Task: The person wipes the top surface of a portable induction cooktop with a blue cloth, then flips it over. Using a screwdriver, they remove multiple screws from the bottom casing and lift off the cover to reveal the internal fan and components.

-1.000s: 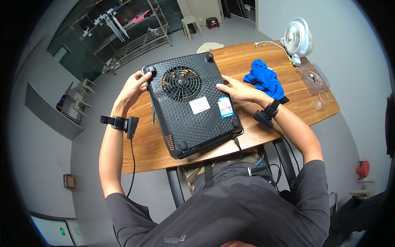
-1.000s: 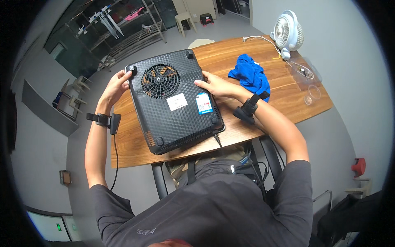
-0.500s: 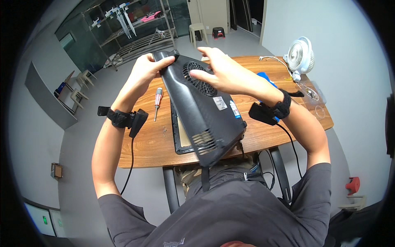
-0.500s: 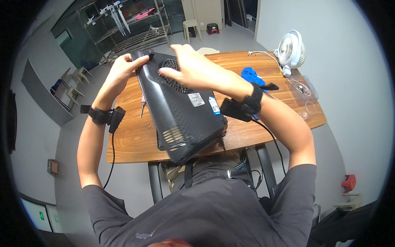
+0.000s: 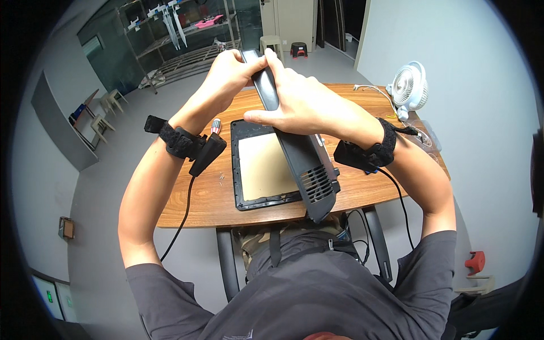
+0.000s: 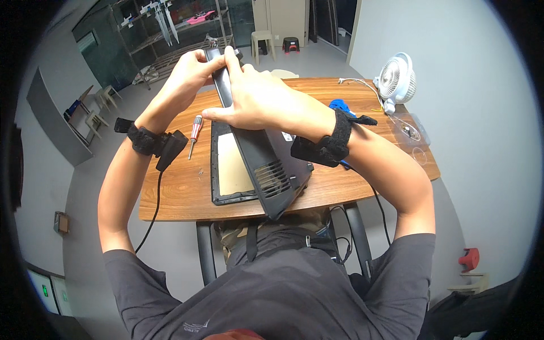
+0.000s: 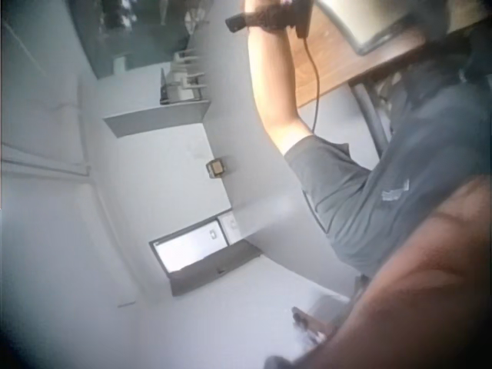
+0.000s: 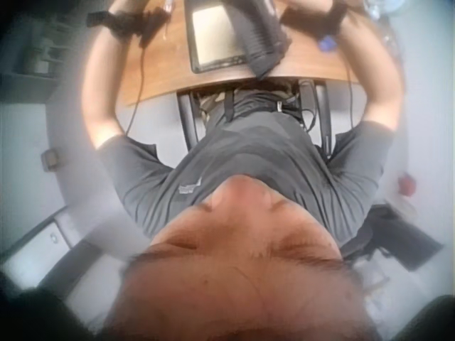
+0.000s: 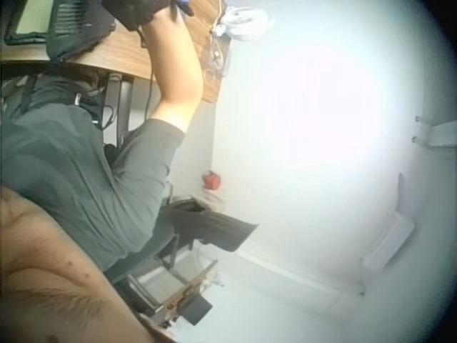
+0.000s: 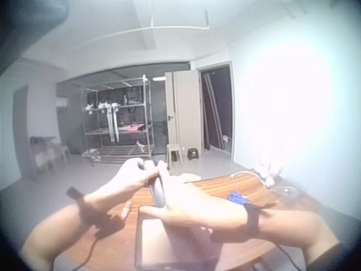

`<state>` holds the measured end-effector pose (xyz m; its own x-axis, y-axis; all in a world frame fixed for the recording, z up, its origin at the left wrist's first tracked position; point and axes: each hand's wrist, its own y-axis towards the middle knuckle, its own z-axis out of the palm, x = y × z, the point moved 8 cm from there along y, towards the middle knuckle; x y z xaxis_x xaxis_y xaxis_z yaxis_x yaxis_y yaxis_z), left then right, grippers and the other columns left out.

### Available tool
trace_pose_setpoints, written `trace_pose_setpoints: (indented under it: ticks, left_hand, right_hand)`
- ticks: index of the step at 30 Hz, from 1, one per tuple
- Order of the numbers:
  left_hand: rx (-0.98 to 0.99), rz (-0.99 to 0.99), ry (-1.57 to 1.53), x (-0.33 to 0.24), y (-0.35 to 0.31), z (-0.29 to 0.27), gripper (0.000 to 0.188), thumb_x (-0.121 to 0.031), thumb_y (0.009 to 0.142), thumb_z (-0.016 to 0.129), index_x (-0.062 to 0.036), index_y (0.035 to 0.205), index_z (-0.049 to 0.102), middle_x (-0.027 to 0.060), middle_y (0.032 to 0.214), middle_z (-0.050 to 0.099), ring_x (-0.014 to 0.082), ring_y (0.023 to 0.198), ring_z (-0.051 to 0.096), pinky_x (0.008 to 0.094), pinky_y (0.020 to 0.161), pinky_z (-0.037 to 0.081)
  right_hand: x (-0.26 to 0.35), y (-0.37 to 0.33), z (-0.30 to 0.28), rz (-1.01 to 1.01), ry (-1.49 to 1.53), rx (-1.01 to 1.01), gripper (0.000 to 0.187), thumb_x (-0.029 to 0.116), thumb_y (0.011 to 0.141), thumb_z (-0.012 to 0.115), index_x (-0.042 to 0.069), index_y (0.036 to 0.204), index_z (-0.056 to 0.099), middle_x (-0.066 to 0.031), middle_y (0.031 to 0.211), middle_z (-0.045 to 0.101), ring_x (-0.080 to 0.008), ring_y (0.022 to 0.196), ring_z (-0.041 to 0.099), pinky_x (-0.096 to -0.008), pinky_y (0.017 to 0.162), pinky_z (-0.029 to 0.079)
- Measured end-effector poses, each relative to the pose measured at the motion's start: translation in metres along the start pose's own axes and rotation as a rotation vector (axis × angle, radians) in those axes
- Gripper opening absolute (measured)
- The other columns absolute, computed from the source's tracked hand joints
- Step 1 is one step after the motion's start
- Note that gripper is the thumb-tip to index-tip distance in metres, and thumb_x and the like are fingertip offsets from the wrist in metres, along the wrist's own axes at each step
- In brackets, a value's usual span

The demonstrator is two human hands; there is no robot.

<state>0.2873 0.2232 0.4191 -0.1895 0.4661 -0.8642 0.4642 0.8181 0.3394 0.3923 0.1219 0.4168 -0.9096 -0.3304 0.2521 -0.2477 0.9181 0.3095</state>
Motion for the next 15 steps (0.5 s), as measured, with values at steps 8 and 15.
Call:
trace_pose_setpoints:
  ticks: [8,15]
  left_hand:
    - [0.152,0.113,-0.232,-0.009,0.009,0.025,0.03,-0.029,0.106,0.065,0.0005,0.111,0.065,0.0065,0.107,0.067,0.0109,0.099,0.068,0.031,0.1,0.057]
    - [0.158,0.17,-0.197,-0.013,0.019,0.04,0.035,-0.033,0.105,0.065,0.0001,0.116,0.063,0.0106,0.113,0.068,0.015,0.107,0.071,0.0313,0.099,0.059]
  right_hand:
    - [-0.018,-0.01,-0.02,0.079,-0.054,-0.118,0.073,0.023,0.086,0.063,-0.007,0.147,0.036,-0.0346,0.105,0.069,-0.0481,0.095,0.072,-0.0519,0.085,0.06]
    - [-0.032,-0.017,-0.032,0.05,-0.103,-0.144,0.057,0.023,0.088,0.062,-0.004,0.135,0.045,-0.0303,0.093,0.072,-0.0453,0.086,0.074,-0.0493,0.081,0.062]
